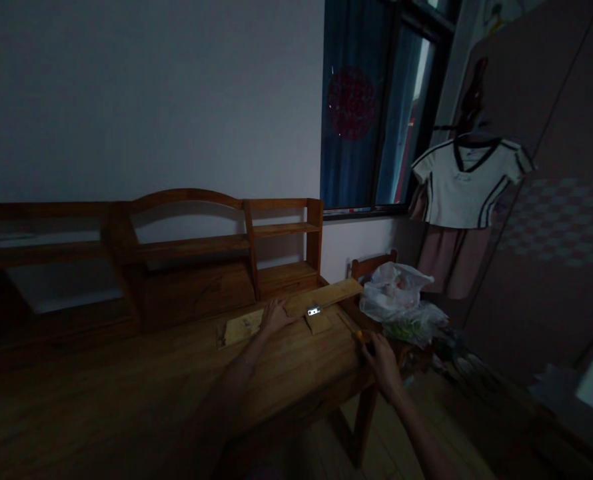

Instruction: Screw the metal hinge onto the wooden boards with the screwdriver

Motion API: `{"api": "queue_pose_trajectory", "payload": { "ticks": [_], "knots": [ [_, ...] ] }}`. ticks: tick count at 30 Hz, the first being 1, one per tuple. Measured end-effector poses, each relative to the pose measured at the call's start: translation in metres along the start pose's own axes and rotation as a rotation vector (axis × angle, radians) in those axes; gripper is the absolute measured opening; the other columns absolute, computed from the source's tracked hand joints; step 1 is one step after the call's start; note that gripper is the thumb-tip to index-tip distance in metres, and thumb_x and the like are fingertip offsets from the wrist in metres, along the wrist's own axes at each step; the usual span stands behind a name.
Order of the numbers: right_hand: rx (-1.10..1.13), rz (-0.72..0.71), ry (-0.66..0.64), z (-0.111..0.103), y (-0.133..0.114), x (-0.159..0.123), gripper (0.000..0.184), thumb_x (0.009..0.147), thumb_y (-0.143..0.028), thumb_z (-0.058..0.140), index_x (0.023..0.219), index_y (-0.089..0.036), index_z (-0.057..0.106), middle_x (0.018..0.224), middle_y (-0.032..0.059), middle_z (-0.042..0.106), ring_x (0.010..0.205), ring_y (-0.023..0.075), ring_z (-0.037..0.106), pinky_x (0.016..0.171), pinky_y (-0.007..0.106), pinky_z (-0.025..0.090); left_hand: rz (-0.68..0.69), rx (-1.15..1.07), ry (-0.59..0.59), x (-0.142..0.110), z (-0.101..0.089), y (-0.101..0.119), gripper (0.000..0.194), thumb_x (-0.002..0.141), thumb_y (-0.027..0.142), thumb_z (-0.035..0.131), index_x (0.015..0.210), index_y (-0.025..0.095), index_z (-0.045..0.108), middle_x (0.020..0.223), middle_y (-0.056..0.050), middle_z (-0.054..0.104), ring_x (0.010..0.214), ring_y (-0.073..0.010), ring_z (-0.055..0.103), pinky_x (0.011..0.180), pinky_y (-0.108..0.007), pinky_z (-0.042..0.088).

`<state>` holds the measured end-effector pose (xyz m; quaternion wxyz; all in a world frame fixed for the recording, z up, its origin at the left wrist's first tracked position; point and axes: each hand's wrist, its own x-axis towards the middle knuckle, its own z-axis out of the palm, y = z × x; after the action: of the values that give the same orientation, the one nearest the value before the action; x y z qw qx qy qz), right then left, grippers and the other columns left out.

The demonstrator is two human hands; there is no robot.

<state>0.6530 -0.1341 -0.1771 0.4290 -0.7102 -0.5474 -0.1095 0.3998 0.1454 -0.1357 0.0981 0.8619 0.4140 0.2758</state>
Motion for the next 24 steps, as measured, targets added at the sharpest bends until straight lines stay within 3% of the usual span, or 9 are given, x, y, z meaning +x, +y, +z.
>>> {"api": "queue_pose_trajectory", "payload": {
  "ticks": [10, 17, 20, 24],
  "knots": [
    [-0.052, -0.023, 0.009, 0.019, -0.01, 0.028, 0.032, 0.086, -0.027, 0.052, 0.116, -0.023, 0.062, 0.107, 0.0115, 0.065, 0.102, 0.0277, 0.06, 0.087, 0.038, 0.049, -0.004, -0.006, -0.036, 0.005, 0.005, -0.007, 0.092, 0.06, 0.069, 0.074, 0.134, 0.018, 0.054, 0.131, -0.013, 0.056, 0.122, -0.0316, 0.049, 0.102, -0.036, 0.037],
    [-0.113, -0.011, 0.051, 0.021, -0.021, 0.028, 0.033, 0.088, -0.035, 0.051, 0.115, -0.019, 0.061, 0.105, 0.013, 0.063, 0.101, 0.0288, 0.058, 0.085, 0.041, 0.048, 0.063, -0.038, 0.036, -0.008, -0.004, 0.003, 0.085, 0.066, 0.064, 0.074, 0.135, 0.021, 0.051, 0.136, -0.012, 0.049, 0.127, -0.0305, 0.043, 0.109, -0.04, 0.031],
    [-0.132, -0.012, 0.078, 0.011, -0.025, 0.025, 0.039, 0.091, -0.041, 0.049, 0.121, -0.017, 0.057, 0.11, 0.0142, 0.062, 0.106, 0.0301, 0.055, 0.09, 0.045, 0.046, 0.114, -0.137, 0.227, -0.013, -0.027, 0.017, 0.076, 0.073, 0.059, 0.072, 0.135, 0.022, 0.05, 0.14, -0.012, 0.045, 0.13, -0.0297, 0.04, 0.111, -0.042, 0.029],
    [-0.093, -0.044, 0.191, -0.017, -0.035, 0.016, 0.043, 0.092, -0.045, 0.049, 0.125, -0.017, 0.055, 0.116, 0.0137, 0.061, 0.113, 0.0294, 0.052, 0.098, 0.046, 0.042, 0.139, -0.419, 0.479, -0.032, -0.089, 0.043, 0.04, 0.091, 0.047, 0.055, 0.12, 0.021, 0.06, 0.124, -0.01, 0.056, 0.12, -0.0232, 0.051, 0.107, -0.039, 0.037]
  ]
}}
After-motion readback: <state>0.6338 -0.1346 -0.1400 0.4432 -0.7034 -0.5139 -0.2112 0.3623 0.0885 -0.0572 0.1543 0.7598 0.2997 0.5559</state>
